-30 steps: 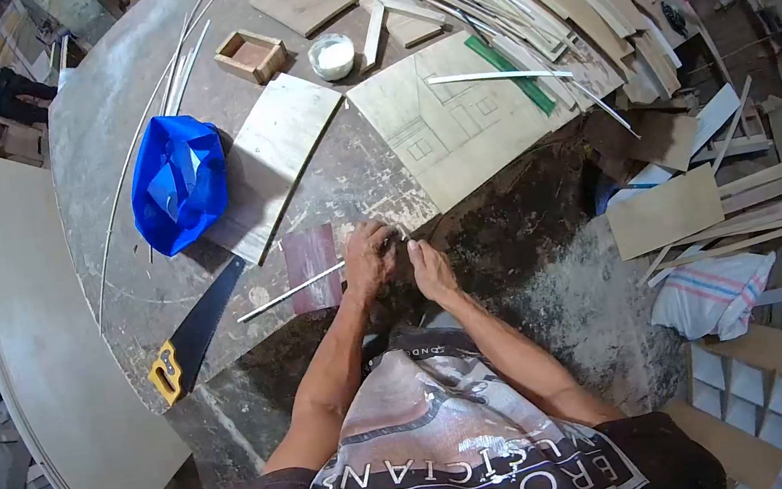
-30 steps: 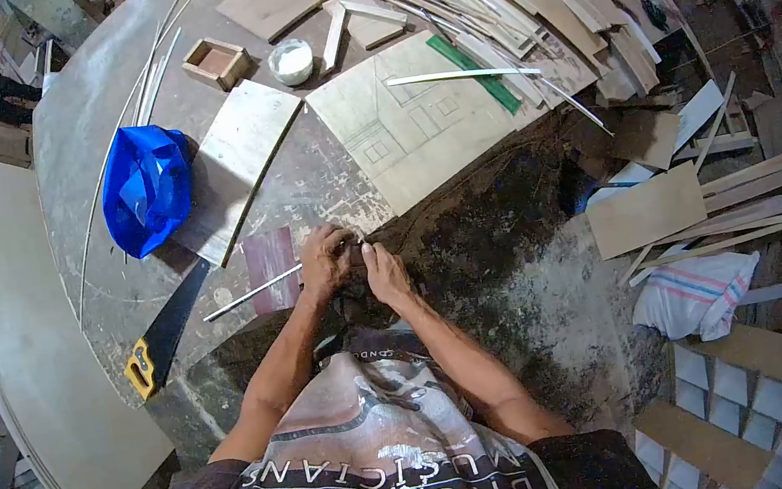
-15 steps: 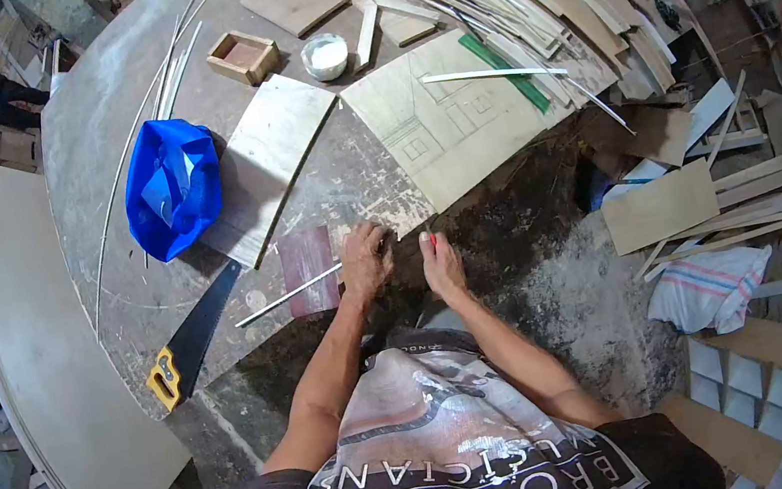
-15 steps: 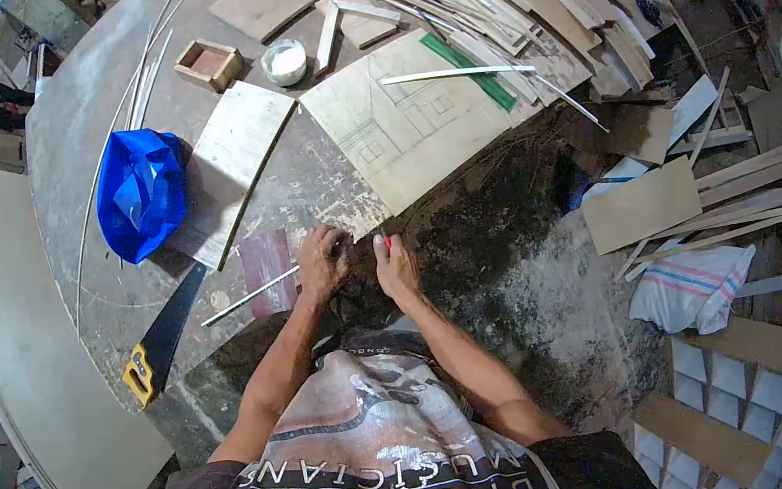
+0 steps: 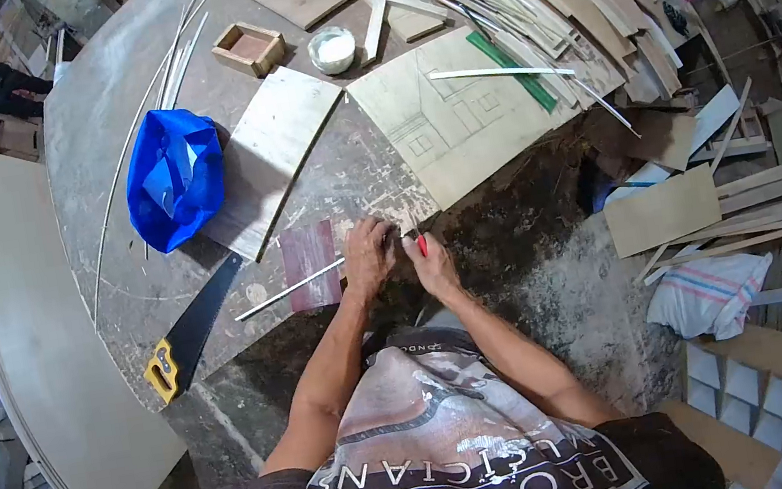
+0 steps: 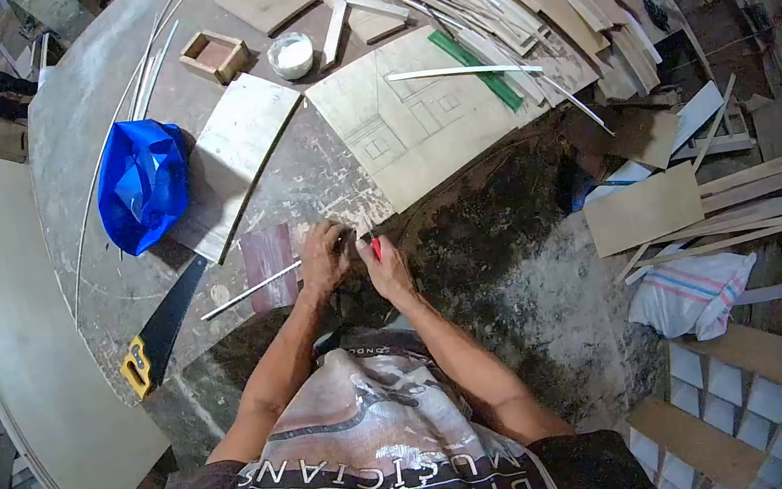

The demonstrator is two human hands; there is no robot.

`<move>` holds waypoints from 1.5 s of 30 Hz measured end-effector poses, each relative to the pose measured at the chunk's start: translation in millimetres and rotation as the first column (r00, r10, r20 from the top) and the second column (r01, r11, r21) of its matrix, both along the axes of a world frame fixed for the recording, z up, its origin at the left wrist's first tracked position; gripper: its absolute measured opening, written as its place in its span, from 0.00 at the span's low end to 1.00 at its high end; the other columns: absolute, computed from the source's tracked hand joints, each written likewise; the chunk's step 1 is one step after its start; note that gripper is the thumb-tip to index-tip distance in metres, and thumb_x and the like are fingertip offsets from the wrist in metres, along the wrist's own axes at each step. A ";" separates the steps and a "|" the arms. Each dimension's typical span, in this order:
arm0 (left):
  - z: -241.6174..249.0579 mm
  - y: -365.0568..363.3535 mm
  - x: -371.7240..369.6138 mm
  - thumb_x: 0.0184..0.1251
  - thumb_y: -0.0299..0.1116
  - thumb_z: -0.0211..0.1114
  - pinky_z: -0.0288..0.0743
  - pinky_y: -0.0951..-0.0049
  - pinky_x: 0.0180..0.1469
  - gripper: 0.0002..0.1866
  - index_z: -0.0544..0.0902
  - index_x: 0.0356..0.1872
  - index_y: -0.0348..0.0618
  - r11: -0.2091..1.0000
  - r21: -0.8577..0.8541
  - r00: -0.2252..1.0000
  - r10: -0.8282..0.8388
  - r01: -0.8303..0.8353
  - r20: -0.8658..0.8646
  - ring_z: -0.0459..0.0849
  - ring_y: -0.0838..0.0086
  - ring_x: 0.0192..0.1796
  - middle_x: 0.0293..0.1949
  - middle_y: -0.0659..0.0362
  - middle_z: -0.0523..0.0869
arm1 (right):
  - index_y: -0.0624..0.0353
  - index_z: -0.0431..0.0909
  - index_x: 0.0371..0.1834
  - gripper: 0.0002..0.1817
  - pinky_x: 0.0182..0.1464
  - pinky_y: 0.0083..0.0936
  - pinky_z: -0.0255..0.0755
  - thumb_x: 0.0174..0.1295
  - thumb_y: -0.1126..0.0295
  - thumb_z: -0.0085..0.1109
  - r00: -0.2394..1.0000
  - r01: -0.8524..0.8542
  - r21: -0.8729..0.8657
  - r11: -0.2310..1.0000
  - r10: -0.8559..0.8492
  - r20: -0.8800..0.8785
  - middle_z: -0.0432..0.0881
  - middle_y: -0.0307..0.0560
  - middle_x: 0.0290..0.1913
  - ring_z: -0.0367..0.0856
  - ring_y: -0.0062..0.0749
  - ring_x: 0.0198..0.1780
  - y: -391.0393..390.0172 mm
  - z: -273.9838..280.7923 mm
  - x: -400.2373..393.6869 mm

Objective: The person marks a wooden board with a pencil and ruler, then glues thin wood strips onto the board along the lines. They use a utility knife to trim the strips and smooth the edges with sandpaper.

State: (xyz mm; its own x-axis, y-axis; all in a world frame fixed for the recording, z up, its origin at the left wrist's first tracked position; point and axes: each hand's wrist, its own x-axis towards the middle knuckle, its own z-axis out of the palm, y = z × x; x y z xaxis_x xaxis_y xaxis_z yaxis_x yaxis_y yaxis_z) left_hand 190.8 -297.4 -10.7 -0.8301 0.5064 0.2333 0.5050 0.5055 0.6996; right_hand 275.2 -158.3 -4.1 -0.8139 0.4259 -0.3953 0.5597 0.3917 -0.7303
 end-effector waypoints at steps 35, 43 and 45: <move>9.6 -4.9 -5.0 0.54 0.27 0.71 0.79 0.58 0.48 0.13 0.88 0.42 0.42 1.000 -0.015 0.999 -0.025 0.026 0.020 0.81 0.55 0.46 0.41 0.56 0.85 | 0.61 0.73 0.31 0.33 0.36 0.40 0.70 0.81 0.43 0.35 0.992 -0.094 -0.053 0.994 0.089 -0.084 0.74 0.49 0.23 0.76 0.40 0.28 -4.9 -35.7 6.8; 13.2 -3.5 -4.3 0.54 0.29 0.72 0.79 0.58 0.47 0.13 0.88 0.42 0.44 1.000 -0.024 1.000 -0.017 0.017 0.012 0.80 0.56 0.45 0.41 0.57 0.86 | 0.65 0.77 0.35 0.33 0.45 0.47 0.72 0.82 0.45 0.33 0.991 -0.116 -0.005 0.993 0.115 -0.070 0.81 0.59 0.31 0.81 0.56 0.37 -4.3 -30.3 4.5; 11.9 -3.6 -4.3 0.54 0.29 0.72 0.79 0.58 0.48 0.12 0.89 0.42 0.45 1.000 -0.005 1.000 -0.013 0.013 0.012 0.80 0.56 0.45 0.41 0.57 0.86 | 0.65 0.77 0.36 0.33 0.46 0.47 0.72 0.82 0.45 0.33 0.993 -0.106 0.043 0.993 0.109 -0.050 0.81 0.60 0.32 0.81 0.57 0.38 -6.0 -31.8 4.2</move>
State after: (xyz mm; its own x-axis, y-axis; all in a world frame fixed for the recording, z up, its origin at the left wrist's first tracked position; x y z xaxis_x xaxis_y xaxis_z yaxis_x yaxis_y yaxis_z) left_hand 186.6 -301.0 1.2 -0.8264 0.5181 0.2206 0.5030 0.5031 0.7028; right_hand 279.5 -164.3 -35.8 -0.8750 0.3493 -0.3353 0.4740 0.4768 -0.7403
